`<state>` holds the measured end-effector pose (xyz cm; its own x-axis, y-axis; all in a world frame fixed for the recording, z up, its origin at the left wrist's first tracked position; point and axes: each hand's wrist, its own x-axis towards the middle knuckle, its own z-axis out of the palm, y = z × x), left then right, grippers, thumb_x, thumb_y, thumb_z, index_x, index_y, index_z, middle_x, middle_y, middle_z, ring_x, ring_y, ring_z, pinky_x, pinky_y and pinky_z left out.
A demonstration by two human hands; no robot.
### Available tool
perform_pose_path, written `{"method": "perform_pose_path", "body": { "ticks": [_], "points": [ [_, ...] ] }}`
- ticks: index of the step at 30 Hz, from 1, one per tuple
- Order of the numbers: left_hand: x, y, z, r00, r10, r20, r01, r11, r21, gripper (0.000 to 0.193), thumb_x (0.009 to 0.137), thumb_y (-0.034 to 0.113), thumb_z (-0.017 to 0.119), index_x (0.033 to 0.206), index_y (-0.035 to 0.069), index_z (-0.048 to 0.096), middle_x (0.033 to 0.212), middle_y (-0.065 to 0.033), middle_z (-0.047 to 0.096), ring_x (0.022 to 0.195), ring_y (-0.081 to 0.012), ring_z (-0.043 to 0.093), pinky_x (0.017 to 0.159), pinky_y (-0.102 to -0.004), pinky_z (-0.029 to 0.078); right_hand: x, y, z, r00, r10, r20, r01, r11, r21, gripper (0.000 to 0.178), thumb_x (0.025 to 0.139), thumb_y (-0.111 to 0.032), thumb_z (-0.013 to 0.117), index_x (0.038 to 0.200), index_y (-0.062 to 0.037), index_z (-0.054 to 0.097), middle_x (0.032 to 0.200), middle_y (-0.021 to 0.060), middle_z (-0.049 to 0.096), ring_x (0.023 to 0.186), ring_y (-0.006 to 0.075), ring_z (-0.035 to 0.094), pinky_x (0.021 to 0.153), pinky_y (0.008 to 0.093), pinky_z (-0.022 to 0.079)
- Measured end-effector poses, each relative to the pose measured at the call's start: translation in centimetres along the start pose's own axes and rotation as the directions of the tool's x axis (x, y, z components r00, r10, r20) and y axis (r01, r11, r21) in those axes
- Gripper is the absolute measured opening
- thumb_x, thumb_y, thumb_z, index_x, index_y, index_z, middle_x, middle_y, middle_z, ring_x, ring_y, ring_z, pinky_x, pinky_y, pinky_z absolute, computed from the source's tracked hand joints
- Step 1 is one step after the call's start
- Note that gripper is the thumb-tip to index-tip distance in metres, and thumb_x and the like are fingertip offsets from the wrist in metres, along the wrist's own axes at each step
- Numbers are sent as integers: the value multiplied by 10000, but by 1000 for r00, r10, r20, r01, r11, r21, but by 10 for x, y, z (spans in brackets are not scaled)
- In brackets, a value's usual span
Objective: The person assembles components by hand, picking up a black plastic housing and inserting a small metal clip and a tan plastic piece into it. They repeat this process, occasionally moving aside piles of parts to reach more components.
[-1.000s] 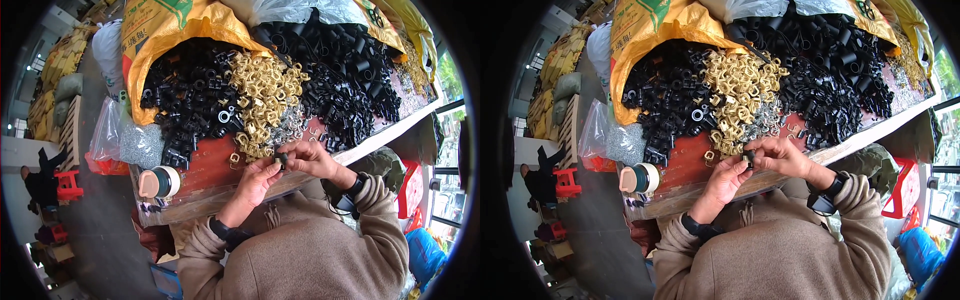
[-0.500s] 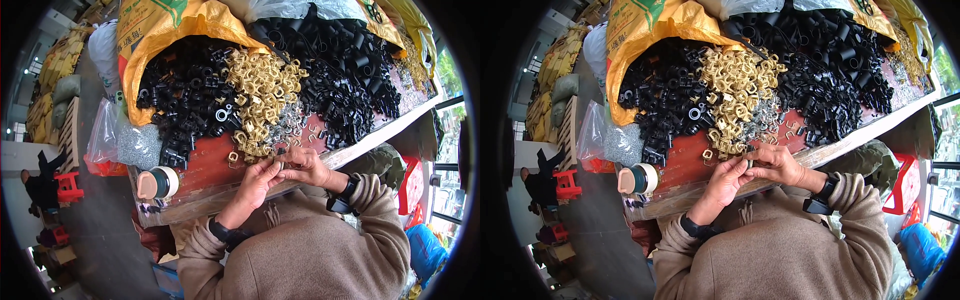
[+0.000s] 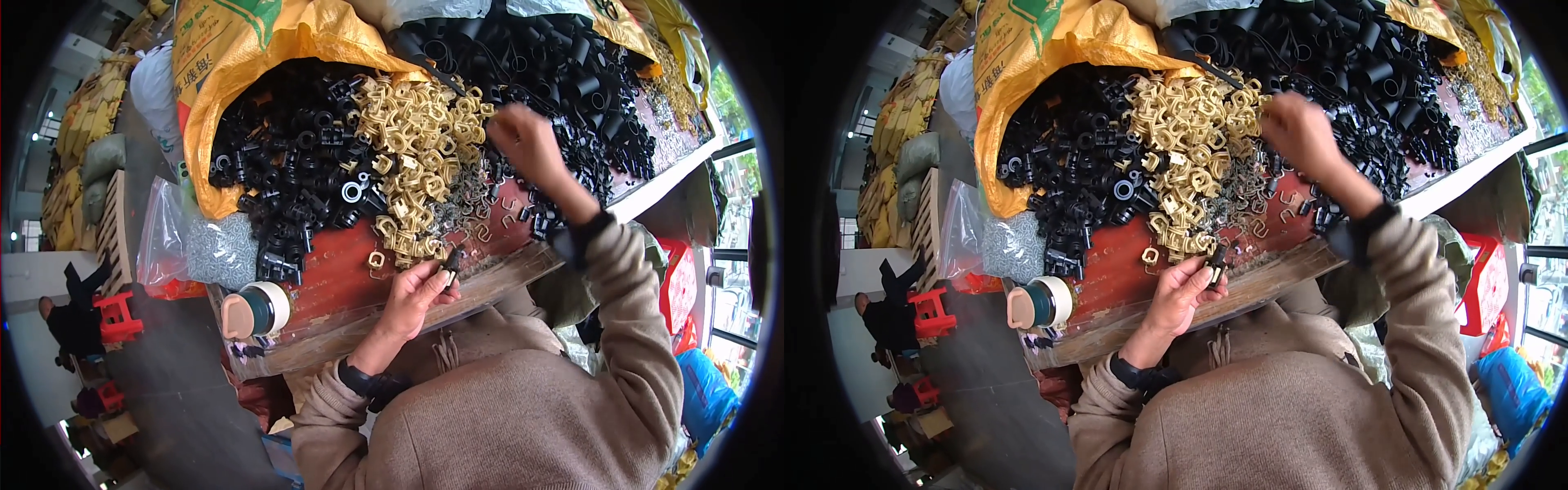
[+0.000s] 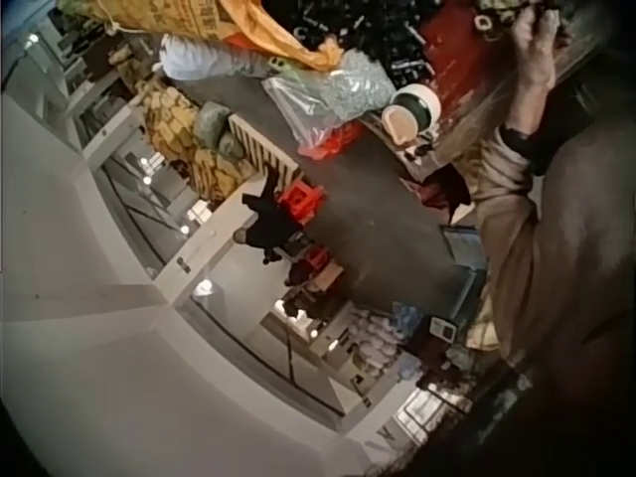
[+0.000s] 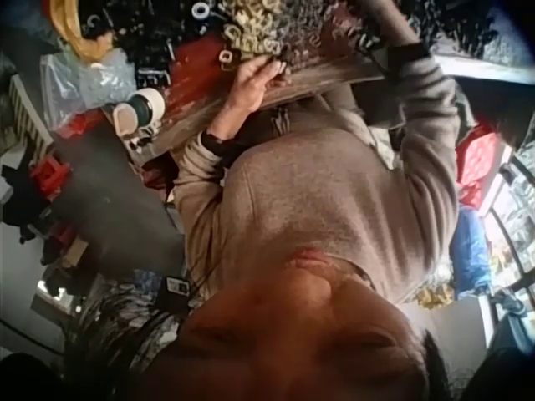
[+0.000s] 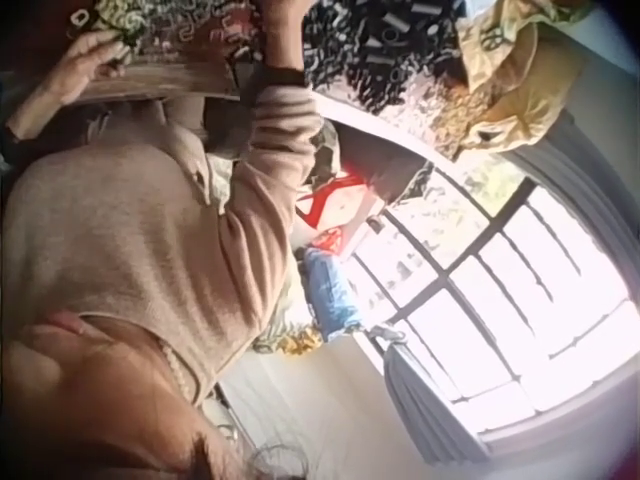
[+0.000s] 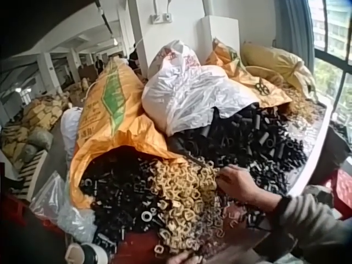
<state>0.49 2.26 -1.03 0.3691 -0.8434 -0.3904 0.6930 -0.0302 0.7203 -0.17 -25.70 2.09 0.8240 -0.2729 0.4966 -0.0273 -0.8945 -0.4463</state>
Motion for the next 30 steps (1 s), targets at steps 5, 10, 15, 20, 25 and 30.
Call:
{"method": "perform_pose_path", "body": {
  "ticks": [5,10,15,20,25,30],
  "points": [
    [5,1,9,1000,-11,16,11,1000,-21,267,825,142,502,1041,-12,472,870,-88,565,724,-131,564,621,-206,472,56,67,13,918,371,137,-250,813,-525,338,693,-364,568,742,-30,553,767,114,573,764,279,556,617,368,446],
    [3,0,11,1000,-19,10,19,999,-29,297,817,123,511,1077,-4,447,896,-95,566,742,-135,562,643,-220,469,73,81,14,812,479,334,-263,811,-522,403,688,-368,587,908,-34,535,800,164,567,831,288,552,656,358,446],
    [3,-2,9,1000,-14,15,15,1000,-15,297,816,122,513,1079,-1,450,906,-94,567,749,-132,559,651,-228,464,51,84,10,923,296,244,-318,946,57,432,691,-257,612,1035,-43,463,819,109,543,765,189,541,646,282,428],
    [4,-1,10,1000,6,21,-6,1000,-4,281,814,121,516,1063,1,468,908,-86,568,749,-126,555,654,-227,459,20,32,-18,904,350,248,-420,612,669,402,677,-149,633,1006,-54,423,783,6,452,689,92,440,606,213,381],
    [2,-3,10,999,17,-30,-18,999,-46,269,814,128,518,1050,3,486,914,-74,568,741,-113,546,654,-217,453,-8,12,-13,940,306,-150,-219,879,423,298,659,-135,644,793,-58,388,697,-7,404,635,93,407,557,228,361],
    [5,7,12,997,73,-14,-74,992,-98,282,820,133,512,1069,5,479,927,-62,566,736,-96,530,657,-202,437,-24,-22,-26,953,104,-285,-60,985,159,285,665,-123,631,878,-12,476,688,70,442,621,165,449,573,265,373]
  ]
}}
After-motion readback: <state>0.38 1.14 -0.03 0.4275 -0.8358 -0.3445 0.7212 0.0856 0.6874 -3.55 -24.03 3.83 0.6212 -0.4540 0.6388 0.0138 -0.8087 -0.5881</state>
